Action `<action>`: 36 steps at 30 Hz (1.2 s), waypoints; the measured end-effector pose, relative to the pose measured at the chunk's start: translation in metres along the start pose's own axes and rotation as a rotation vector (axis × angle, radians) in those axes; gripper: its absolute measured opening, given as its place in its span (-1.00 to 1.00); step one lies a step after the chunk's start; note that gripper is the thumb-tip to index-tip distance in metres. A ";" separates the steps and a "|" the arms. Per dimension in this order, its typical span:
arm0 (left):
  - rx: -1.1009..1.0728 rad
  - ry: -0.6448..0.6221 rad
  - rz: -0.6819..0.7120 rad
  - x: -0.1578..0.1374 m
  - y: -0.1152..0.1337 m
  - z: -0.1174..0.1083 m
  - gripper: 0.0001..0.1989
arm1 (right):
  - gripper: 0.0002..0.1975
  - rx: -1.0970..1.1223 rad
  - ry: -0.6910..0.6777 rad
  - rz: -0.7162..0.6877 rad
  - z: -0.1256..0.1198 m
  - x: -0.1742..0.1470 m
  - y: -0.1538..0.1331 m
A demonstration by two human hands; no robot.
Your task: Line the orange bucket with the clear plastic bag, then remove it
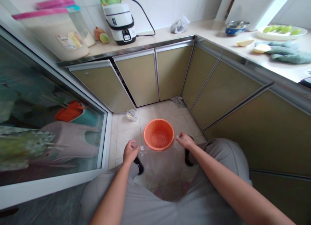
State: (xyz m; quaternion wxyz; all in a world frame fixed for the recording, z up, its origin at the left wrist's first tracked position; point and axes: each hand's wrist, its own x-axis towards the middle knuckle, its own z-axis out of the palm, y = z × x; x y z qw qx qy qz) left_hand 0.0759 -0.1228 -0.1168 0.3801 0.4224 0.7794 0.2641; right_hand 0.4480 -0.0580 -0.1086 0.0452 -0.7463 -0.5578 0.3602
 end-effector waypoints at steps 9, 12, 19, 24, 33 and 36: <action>-0.493 -0.212 0.226 -0.043 0.111 -0.056 -0.41 | -0.41 0.777 -0.386 -0.440 -0.082 -0.064 -0.042; -0.683 -0.347 0.287 -0.072 0.163 -0.091 -0.37 | -0.32 0.946 -0.426 -0.592 -0.129 -0.099 -0.066; -0.872 -0.529 0.219 -0.065 0.249 -0.126 -0.22 | -0.21 1.032 -0.607 -0.698 -0.187 -0.108 -0.136; -0.761 -0.524 -0.144 0.038 0.245 -0.070 -0.22 | -0.25 0.944 -0.726 -0.250 -0.128 -0.007 -0.174; -0.418 -0.411 0.118 0.073 0.157 -0.014 -0.36 | -0.48 0.887 -0.304 -0.179 -0.065 0.054 -0.100; -0.229 -0.369 0.124 0.065 0.087 0.006 -0.28 | -0.67 0.634 0.063 0.029 -0.024 0.060 -0.042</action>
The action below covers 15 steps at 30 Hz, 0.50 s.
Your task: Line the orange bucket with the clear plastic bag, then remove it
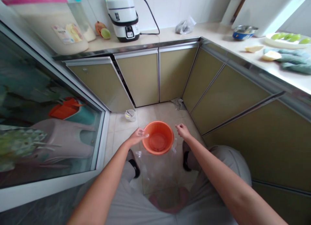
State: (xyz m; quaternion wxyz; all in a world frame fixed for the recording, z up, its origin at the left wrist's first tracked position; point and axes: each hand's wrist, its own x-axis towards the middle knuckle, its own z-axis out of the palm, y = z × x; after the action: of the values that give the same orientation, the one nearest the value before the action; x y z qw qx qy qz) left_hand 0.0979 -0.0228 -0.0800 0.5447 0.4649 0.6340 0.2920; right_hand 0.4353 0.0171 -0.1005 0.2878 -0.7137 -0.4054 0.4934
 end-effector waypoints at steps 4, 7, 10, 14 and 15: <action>0.200 -0.176 -0.235 -0.022 -0.090 0.002 -0.07 | -0.69 -0.140 0.067 0.299 0.015 -0.009 0.076; 0.432 -0.267 -0.262 -0.030 -0.122 0.007 -0.31 | -0.53 -0.028 -0.111 0.487 0.035 -0.019 0.099; 0.559 -0.310 -0.260 -0.033 -0.129 0.014 -0.62 | -0.59 0.094 -0.165 0.515 0.051 -0.022 0.106; 0.561 -0.404 -0.309 -0.037 -0.128 0.018 -0.71 | -0.78 0.112 -0.118 0.476 0.055 -0.022 0.108; 0.553 -0.420 -0.317 -0.037 -0.127 0.019 -0.70 | -0.79 0.109 -0.112 0.474 0.054 -0.022 0.108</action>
State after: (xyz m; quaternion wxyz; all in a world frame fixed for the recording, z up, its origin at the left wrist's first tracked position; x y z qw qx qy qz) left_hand 0.0803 -0.1098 -0.1802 0.5550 0.5404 0.6273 -0.0797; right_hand 0.4125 -0.0561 -0.1969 0.1793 -0.7438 -0.2151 0.6069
